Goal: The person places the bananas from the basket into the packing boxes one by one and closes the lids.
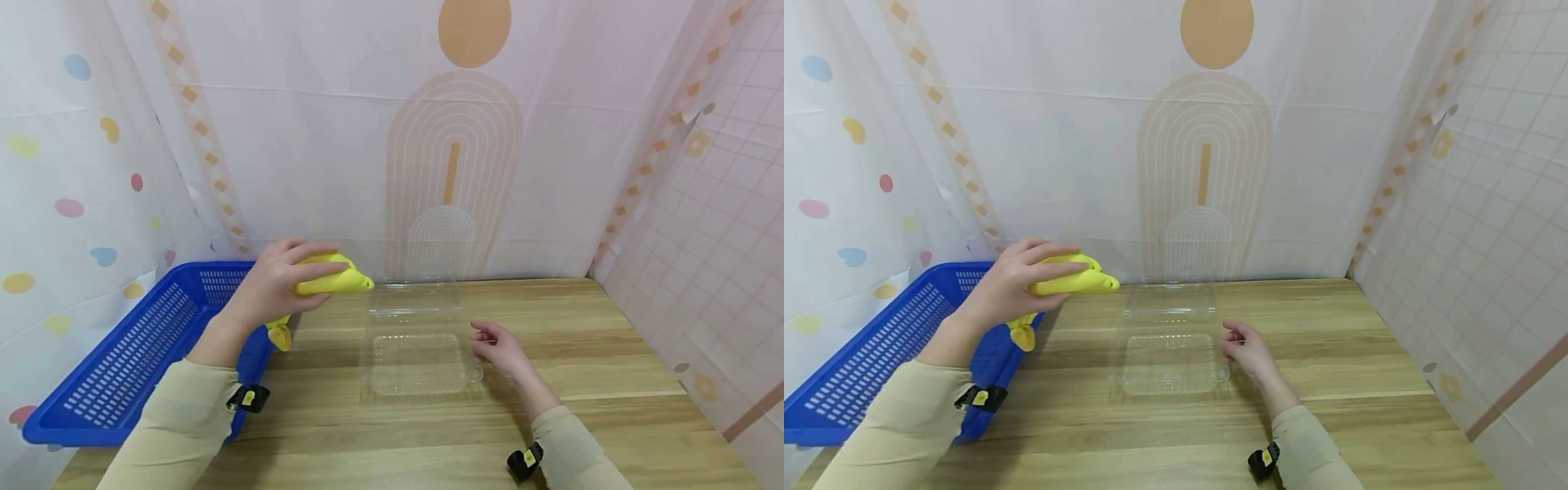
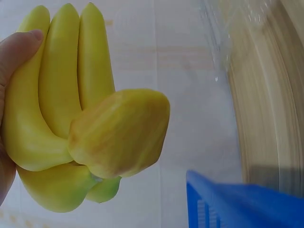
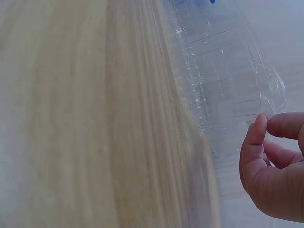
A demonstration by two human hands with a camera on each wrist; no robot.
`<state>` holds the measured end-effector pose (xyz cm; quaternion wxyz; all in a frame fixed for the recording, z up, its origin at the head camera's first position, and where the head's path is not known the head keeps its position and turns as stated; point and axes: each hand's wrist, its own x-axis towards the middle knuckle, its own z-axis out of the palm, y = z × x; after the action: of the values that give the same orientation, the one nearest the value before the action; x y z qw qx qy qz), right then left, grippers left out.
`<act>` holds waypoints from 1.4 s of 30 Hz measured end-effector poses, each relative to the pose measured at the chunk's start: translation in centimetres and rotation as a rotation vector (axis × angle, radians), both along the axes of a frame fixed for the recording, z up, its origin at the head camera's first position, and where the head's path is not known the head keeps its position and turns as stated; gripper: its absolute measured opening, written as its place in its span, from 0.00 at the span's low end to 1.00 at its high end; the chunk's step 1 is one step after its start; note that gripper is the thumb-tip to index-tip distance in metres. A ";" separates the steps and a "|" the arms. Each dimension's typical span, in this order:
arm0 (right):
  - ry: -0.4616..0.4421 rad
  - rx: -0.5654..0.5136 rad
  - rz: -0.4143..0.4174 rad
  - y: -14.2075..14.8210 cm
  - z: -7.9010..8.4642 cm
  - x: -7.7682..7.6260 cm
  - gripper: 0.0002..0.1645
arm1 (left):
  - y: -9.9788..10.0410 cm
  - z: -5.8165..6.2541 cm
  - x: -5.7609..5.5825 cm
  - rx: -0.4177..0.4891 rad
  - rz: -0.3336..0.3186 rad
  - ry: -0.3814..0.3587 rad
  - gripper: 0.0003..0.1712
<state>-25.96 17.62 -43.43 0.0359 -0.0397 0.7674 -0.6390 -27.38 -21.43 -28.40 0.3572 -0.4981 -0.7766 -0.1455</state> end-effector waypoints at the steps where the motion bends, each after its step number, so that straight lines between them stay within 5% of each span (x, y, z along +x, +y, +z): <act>1: 0.002 0.002 0.001 0.0 0.0 0.0 0.27 | 0.4 -0.1 0.0 0.000 -0.005 0.001 0.33; 12: -0.001 -0.021 -0.004 -0.2 -0.2 0.0 0.28 | 4.1 -1.8 -0.7 0.000 -0.067 0.025 0.30; 42: -0.006 -0.004 -0.026 -0.6 0.0 0.3 0.27 | 13.1 -6.5 -0.9 -0.157 -0.082 -0.071 0.29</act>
<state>-25.70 17.05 -43.47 0.0296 -0.0280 0.7664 -0.6410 -28.23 -8.28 -34.86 0.2831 -0.5505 -0.7768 -0.1160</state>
